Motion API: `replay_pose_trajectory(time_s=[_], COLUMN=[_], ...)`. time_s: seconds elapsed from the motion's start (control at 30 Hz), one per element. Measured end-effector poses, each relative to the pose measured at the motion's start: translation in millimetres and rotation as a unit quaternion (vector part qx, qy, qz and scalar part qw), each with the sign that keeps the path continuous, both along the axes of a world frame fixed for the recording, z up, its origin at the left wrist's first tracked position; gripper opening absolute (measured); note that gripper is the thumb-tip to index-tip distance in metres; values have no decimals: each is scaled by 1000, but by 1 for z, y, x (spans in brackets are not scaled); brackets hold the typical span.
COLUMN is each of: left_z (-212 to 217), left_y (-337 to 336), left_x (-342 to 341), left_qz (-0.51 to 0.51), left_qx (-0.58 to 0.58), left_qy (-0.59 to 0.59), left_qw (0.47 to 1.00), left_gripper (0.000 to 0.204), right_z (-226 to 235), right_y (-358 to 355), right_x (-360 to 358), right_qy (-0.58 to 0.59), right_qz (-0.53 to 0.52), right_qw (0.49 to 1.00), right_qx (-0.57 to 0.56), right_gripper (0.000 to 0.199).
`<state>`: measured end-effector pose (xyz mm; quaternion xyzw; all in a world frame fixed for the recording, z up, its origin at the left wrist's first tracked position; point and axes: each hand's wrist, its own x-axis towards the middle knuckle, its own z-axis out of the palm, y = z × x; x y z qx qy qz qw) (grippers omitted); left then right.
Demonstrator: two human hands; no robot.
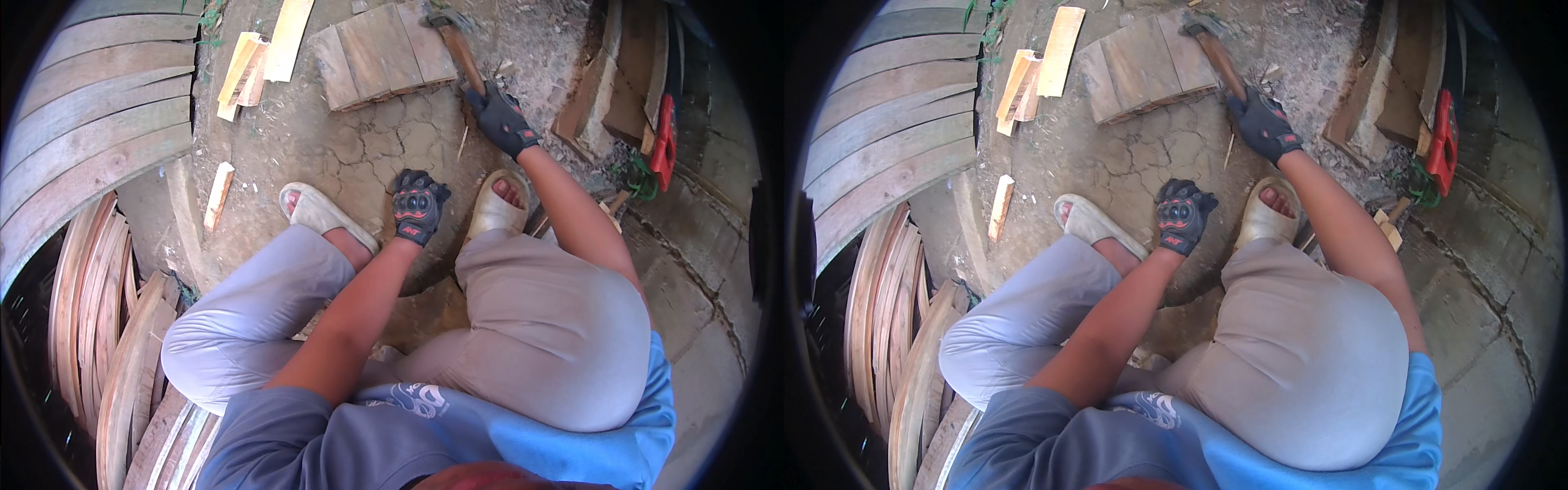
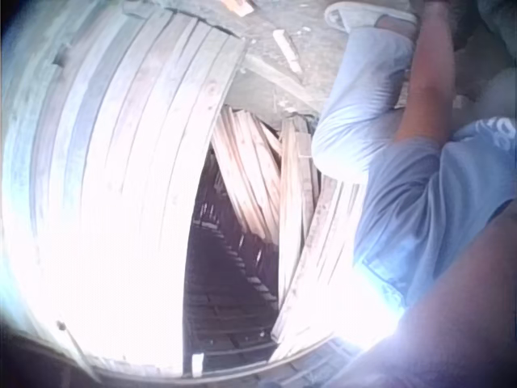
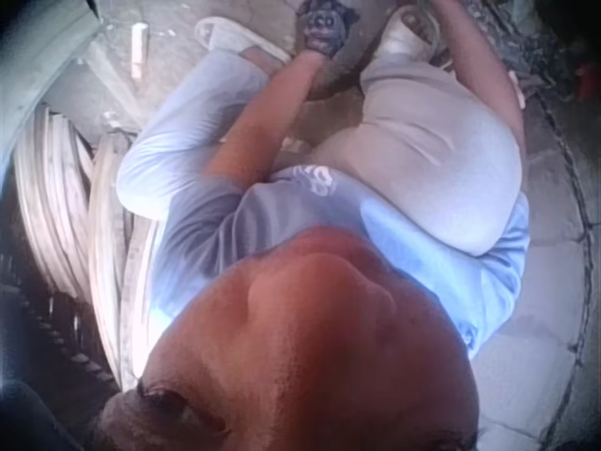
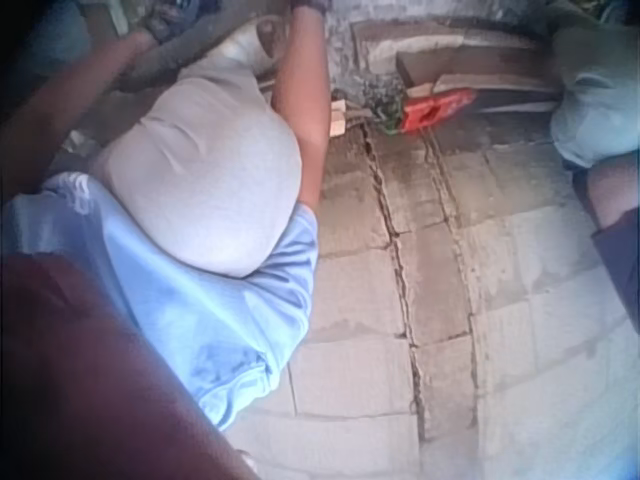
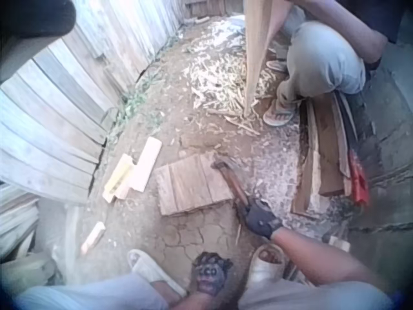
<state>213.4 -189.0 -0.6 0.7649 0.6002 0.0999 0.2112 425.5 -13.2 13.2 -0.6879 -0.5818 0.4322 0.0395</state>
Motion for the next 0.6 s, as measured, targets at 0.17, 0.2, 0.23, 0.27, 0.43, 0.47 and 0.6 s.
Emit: replay_pose_trajectory(time_s=[0.17,0.2,0.23,0.27,0.43,0.47,0.6], left_z=[19,22,27,31,60,64,50], left_y=[34,50,66,83,173,187,228], left_x=[-3,-8,-11,-13,-30,-31,-44], left_qz=[99,81,100,118,104,64,-37], left_qx=[14,29,31,32,-63,-44,113], left_qy=[-57,-88,-118,-147,-145,-129,42], left_qw=[993,992,988,981,982,989,992], left_gripper=[18,24,24,24,29,29,29], right_z=[-4,-7,-8,-7,2,0,3], right_y=[0,-3,-4,-4,-1,-2,1], right_x=[1,2,2,2,2,3,2], right_qy=[21,24,29,27,34,42,57], right_qz=[-1,-8,-13,-10,-9,-16,-19], right_qw=[1000,1000,999,999,999,999,998], right_qx=[4,14,23,16,8,6,6], right_gripper=[67,67,67,67,65,65,64])
